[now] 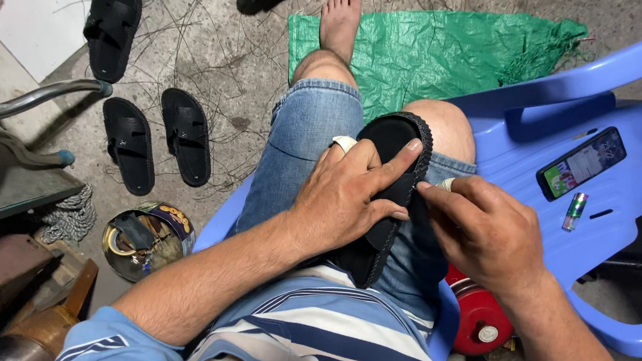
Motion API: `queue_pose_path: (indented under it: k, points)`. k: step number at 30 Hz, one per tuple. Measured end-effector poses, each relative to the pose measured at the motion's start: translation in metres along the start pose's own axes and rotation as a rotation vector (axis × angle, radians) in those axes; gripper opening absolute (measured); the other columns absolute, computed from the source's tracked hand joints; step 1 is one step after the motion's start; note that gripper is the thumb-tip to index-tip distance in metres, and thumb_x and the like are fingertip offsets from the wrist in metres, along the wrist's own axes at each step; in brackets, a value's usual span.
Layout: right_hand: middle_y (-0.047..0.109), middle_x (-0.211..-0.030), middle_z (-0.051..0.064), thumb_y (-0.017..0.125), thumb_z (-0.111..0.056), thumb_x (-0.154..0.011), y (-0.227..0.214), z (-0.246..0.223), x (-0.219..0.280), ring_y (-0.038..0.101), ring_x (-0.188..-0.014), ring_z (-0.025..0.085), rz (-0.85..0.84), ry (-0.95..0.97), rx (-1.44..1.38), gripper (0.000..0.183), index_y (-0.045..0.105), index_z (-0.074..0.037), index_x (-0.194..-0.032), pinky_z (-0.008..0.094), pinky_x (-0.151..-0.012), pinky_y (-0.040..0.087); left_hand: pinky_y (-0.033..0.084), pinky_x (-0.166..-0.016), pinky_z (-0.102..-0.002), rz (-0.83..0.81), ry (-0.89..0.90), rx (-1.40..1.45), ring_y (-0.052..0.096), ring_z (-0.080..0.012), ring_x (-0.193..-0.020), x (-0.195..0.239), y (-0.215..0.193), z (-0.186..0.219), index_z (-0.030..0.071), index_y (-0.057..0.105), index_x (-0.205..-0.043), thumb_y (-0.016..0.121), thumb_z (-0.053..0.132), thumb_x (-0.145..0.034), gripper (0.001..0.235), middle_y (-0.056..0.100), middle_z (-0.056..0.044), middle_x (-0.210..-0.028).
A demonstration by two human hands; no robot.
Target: The person sits on a blue plastic chair and sews a black sandal resting on their lap. They use a needle and thread to stitch the sandal strap to the sole, pulling the thread tight with each pass. Several other sandals are visible on the floor nearby.
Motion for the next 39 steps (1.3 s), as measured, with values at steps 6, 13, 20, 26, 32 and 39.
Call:
queue_pose_path:
  k: [6,13,20,26,32,39]
  points:
    - [0.057,-0.079,0.003,0.062,-0.014,-0.084,-0.004,-0.024,-0.013,0.057,-0.067,0.019,0.094,0.102,0.096,0.008,0.060,-0.014,-0.092,0.030,-0.054,0.043,0.039,-0.067,-0.040,0.014,-0.001,-0.038,0.047,-0.0238,-0.073,0.000,-0.004,0.000,0.027,0.030,-0.139,0.080,0.047,-0.069,0.089,0.046,-0.002,-0.088]
    - [0.061,-0.090,0.005,0.063,-0.019,-0.086,-0.003,-0.031,0.006,0.060,-0.075,0.022,0.147,0.213,0.039,0.020,0.060,-0.014,-0.106,0.034,-0.060,0.047,0.049,-0.073,-0.042,-0.062,-0.004,0.094,0.057,-0.0298,-0.094,0.002,-0.053,0.008,0.019,0.046,-0.125,0.064,0.036,-0.081,0.050,0.054,-0.008,-0.112]
    - [0.059,-0.095,0.006,0.060,-0.015,-0.084,0.000,-0.032,0.017,0.059,-0.078,0.028,0.095,0.244,0.049,0.031,0.057,-0.015,-0.115,0.041,-0.058,0.048,0.046,-0.055,-0.051,-0.391,-0.048,-0.134,0.060,-0.0335,-0.073,0.007,-0.073,-0.010,0.021,0.067,-0.100,0.051,0.021,-0.082,0.024,0.060,-0.007,-0.078]
    - [0.060,-0.082,0.003,0.064,-0.017,-0.081,0.001,-0.029,0.016,0.063,-0.079,0.023,0.245,0.302,0.018,0.016,0.067,-0.020,-0.097,0.036,-0.065,0.052,0.053,-0.067,-0.043,-0.594,-0.146,-0.093,0.066,-0.0303,-0.077,-0.001,-0.080,-0.006,0.015,0.070,-0.089,0.062,0.029,-0.079,0.019,0.067,-0.009,-0.075]
    - [0.060,-0.084,0.000,0.064,-0.019,-0.082,0.008,-0.025,0.020,0.063,-0.079,0.020,0.225,0.311,0.012,0.017,0.067,-0.023,-0.098,0.032,-0.067,0.052,0.053,-0.069,-0.039,-0.525,-0.371,0.143,0.066,-0.0285,-0.083,-0.022,-0.082,-0.023,0.021,0.071,-0.085,0.060,0.033,-0.075,0.019,0.070,-0.004,-0.084]
    - [0.062,-0.084,0.004,0.064,-0.013,-0.080,0.000,-0.031,0.015,0.063,-0.079,0.025,0.207,0.370,-0.060,0.020,0.068,-0.017,-0.100,0.036,-0.066,0.053,0.048,-0.044,-0.009,-0.227,-0.354,1.182,0.062,-0.0058,-0.072,-0.036,-0.054,0.003,0.007,0.068,-0.090,0.070,0.016,-0.076,0.017,0.067,-0.004,-0.100]
Point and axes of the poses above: each hand's wrist, its own x-axis away from the middle knuckle, its own y-axis out of the palm, z = x × y, the point moved 4 cm from there along -x, towards the middle knuckle
